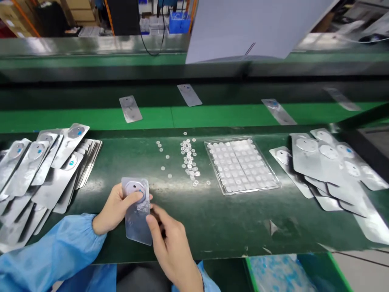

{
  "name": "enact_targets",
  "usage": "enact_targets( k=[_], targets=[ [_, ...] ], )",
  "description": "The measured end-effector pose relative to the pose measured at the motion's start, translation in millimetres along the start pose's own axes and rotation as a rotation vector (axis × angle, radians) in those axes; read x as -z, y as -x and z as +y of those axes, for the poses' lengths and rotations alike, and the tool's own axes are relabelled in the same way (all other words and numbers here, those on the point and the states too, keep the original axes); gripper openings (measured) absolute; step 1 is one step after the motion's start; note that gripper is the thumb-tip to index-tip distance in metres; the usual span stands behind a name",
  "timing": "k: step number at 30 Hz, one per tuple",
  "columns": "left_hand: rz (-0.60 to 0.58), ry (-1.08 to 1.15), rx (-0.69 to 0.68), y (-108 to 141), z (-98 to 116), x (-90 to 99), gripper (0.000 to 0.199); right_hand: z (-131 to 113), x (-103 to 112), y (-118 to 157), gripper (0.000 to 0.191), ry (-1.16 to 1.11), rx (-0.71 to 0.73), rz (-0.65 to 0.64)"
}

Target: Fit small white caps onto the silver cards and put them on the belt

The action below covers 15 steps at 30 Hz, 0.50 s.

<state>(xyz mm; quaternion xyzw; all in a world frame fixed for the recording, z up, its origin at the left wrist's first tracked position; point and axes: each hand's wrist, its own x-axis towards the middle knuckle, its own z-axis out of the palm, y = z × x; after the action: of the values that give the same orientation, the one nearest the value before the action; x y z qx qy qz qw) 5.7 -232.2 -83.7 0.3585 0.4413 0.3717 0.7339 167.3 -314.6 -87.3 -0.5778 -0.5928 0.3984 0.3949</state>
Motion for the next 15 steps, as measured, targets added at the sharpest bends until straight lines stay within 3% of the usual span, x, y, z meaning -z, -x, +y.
enact_targets(
  k=[2,4,8,15],
  targets=[
    [-0.021,-0.041,0.004,3,3,-1.8,0.03,-9,3,0,0.023,0.079,0.143,0.191],
    [-0.04,-0.085,-0.033,5,4,-3.2,0.026,-16,4,-4,0.03,0.166,0.299,0.303],
    [-0.065,-0.177,-0.134,8,2,-4.0,0.019,-17,2,-17,0.037,0.348,0.493,0.243],
    [-0.175,-0.18,-0.072,11,-1,3.0,0.028,-10,4,-21,0.03,0.48,0.483,0.208]
  ],
)
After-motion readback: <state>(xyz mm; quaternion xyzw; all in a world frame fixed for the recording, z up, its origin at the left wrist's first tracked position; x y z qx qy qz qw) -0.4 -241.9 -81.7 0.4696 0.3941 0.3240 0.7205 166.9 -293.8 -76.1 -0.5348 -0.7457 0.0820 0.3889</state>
